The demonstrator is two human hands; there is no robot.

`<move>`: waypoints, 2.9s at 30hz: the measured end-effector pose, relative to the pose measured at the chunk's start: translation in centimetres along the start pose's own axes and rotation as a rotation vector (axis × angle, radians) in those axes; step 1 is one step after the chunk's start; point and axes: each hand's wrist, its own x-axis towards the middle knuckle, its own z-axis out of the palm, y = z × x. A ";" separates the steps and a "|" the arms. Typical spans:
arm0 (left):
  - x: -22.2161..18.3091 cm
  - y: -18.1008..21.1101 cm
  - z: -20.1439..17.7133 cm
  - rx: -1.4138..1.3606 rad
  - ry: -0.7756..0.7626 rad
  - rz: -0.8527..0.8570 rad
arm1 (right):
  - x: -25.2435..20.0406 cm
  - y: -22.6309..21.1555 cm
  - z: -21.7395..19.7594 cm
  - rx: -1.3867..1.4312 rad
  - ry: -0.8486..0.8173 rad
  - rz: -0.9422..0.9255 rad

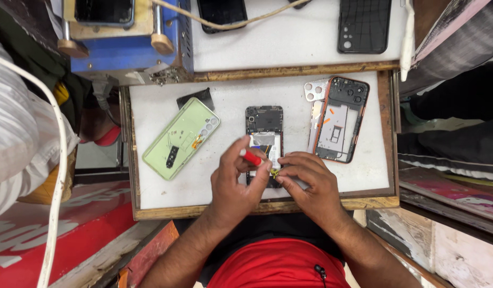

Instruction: The person works on disassembled smartphones at a repair bench. They handle a motherboard and battery, apply adhesive to the frame, and use a red-handled tool to pry and adjust internal components. The person also handles a phone case and a screen assembly, placing them on the work surface.

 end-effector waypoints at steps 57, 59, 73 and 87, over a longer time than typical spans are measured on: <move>10.5 -3.8 -2.9 0.425 -0.192 0.351 | 0.6 -0.3 1.0 -0.247 -0.166 -0.030; 10.5 -3.2 -3.7 0.274 -0.323 0.221 | 0.6 -0.3 0.9 -0.252 -0.166 -0.033; 11.6 -2.3 -3.6 0.472 -0.223 0.250 | 0.4 -0.4 1.2 -0.268 -0.131 -0.035; 11.3 -3.5 -3.6 0.277 -0.277 0.051 | 0.3 -0.5 1.2 -0.264 -0.117 -0.054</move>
